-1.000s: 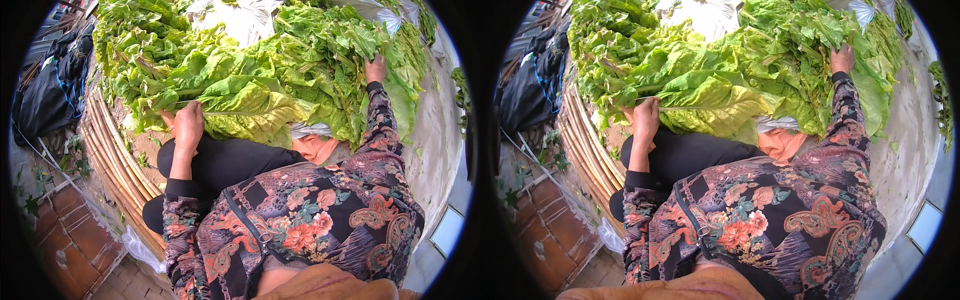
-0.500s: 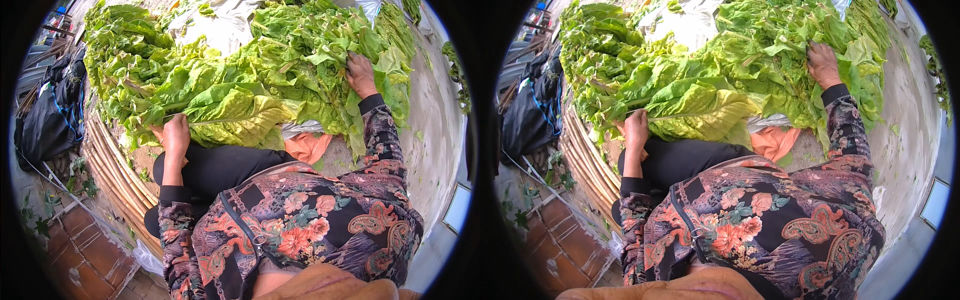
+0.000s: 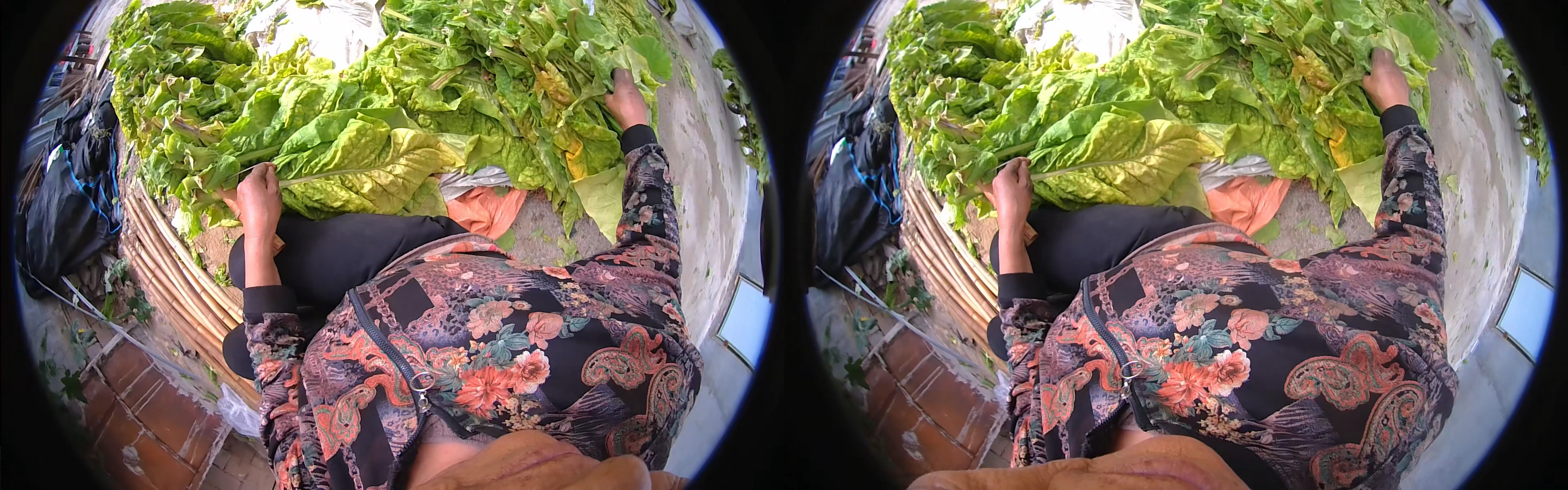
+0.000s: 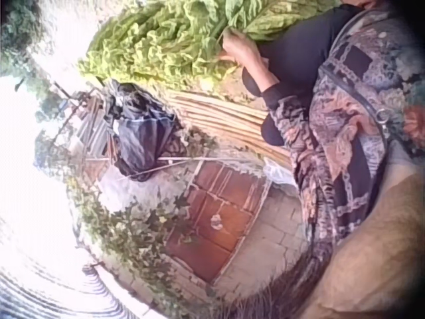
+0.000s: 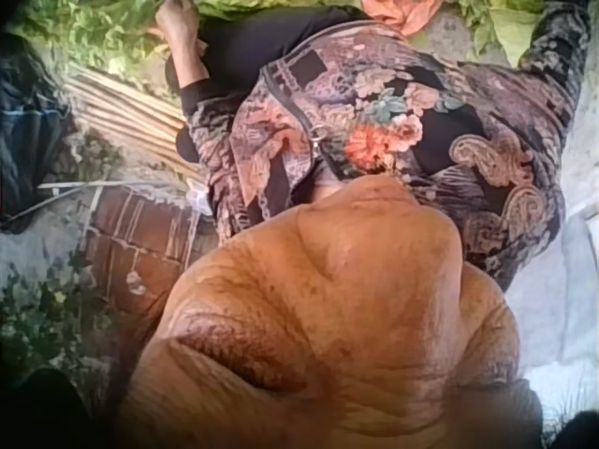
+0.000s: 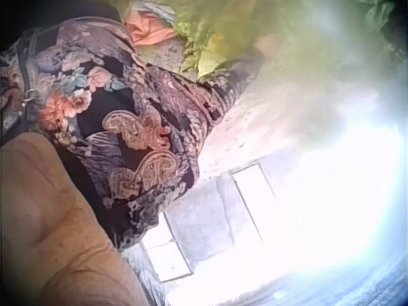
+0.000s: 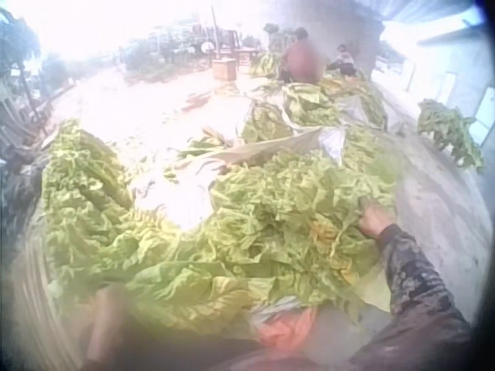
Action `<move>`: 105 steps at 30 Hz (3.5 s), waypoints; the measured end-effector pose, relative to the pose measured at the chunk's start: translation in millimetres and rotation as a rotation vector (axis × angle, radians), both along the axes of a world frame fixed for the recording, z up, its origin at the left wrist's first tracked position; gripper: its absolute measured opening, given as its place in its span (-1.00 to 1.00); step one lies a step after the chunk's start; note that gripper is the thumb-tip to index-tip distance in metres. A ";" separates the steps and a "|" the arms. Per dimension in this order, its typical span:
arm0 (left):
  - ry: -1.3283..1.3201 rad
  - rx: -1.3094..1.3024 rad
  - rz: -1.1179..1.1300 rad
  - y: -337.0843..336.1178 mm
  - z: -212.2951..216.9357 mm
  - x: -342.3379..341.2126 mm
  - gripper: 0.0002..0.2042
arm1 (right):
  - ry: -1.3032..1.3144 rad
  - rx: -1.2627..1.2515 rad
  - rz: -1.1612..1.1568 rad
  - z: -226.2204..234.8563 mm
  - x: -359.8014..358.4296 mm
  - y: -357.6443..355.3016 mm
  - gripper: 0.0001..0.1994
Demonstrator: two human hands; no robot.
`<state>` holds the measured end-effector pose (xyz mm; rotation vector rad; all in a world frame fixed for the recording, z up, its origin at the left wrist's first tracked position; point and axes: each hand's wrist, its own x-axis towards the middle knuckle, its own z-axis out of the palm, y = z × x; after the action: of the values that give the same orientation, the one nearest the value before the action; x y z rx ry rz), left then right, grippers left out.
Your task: The person sits on the ground and repeatedly picks up large green leaves, wraps them around a thin bamboo stick, and secures them with a string. The person continues to add more leaves to the bundle and ties them together.
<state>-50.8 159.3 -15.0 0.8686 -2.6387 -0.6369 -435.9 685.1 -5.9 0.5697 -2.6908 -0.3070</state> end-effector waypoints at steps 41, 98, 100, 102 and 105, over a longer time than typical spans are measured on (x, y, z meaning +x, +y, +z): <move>0.132 -0.110 -0.050 35.2 27.2 40.8 -0.86 | -0.163 -0.201 0.486 -40.4 -12.3 -262.2 -0.64; -0.056 -0.143 0.012 -16.3 68.0 68.9 -0.81 | -0.976 -0.752 1.155 24.6 263.7 -470.6 -0.62; -0.011 -0.230 0.156 21.7 61.7 45.8 -0.91 | -1.064 -0.926 1.075 20.2 268.6 -475.5 -0.62; -0.172 -0.548 0.062 37.7 65.4 26.1 -0.96 | -1.112 -0.977 0.982 10.6 269.0 -476.2 -0.60; -0.280 -0.603 0.093 60.5 57.1 5.8 -0.96 | -1.085 -1.010 1.052 1.5 263.7 -476.9 -0.56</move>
<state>-45.0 219.8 42.1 0.9225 -2.7515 0.3244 -172.2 208.3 -4.4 1.9132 -2.2746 1.9196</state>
